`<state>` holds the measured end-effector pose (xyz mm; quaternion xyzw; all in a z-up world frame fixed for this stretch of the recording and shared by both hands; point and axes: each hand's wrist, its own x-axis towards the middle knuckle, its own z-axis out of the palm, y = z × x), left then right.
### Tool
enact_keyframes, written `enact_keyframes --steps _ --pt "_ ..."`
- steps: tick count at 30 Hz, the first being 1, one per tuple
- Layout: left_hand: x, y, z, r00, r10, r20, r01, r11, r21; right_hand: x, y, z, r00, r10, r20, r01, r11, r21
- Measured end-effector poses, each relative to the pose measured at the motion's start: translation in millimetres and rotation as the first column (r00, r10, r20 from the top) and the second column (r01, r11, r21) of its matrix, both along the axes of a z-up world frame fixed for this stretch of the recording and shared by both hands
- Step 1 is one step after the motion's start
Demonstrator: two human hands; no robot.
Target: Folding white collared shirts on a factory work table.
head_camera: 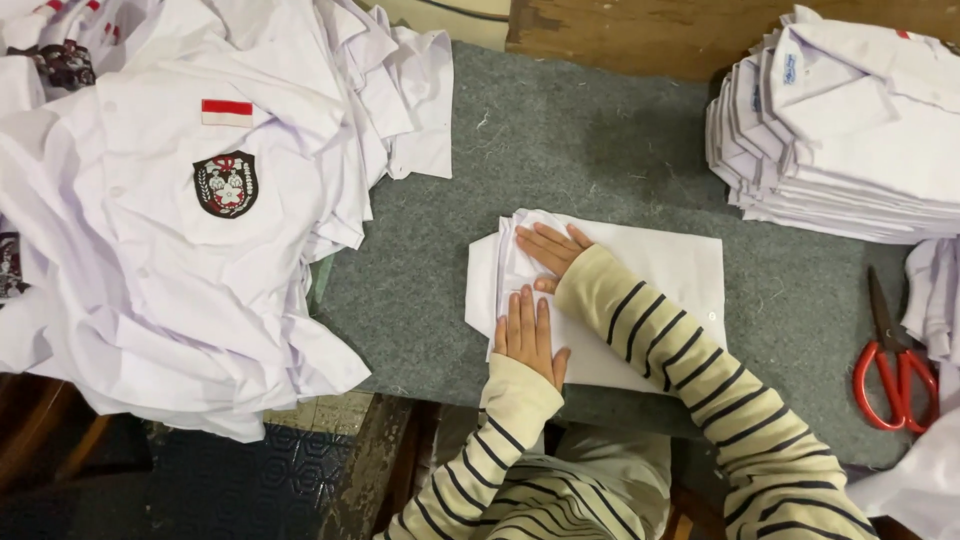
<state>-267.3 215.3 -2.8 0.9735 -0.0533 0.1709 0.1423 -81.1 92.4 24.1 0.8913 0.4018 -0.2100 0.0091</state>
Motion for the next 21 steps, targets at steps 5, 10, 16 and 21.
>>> enact_keyframes --steps 5,10,16,21 --pt "0 1 -2 1.0 -0.028 -0.008 0.028 0.998 -0.061 -1 3 3 1.0 -0.03 -0.01 0.03 0.998 0.051" --pt "4 9 0 0.997 -0.077 0.029 0.082 0.951 -0.297 -17 -1 0 1.0 -0.021 -0.005 0.021 0.947 0.322" --pt "14 31 24 0.988 0.083 0.128 -0.028 0.924 -0.381 -31 1 16 0.999 -0.03 0.036 0.005 0.829 0.559" --pt "30 48 32 0.998 0.025 -0.053 -0.053 0.761 -0.647 -17 -7 -17 0.946 -0.116 0.303 -0.108 0.768 0.631"
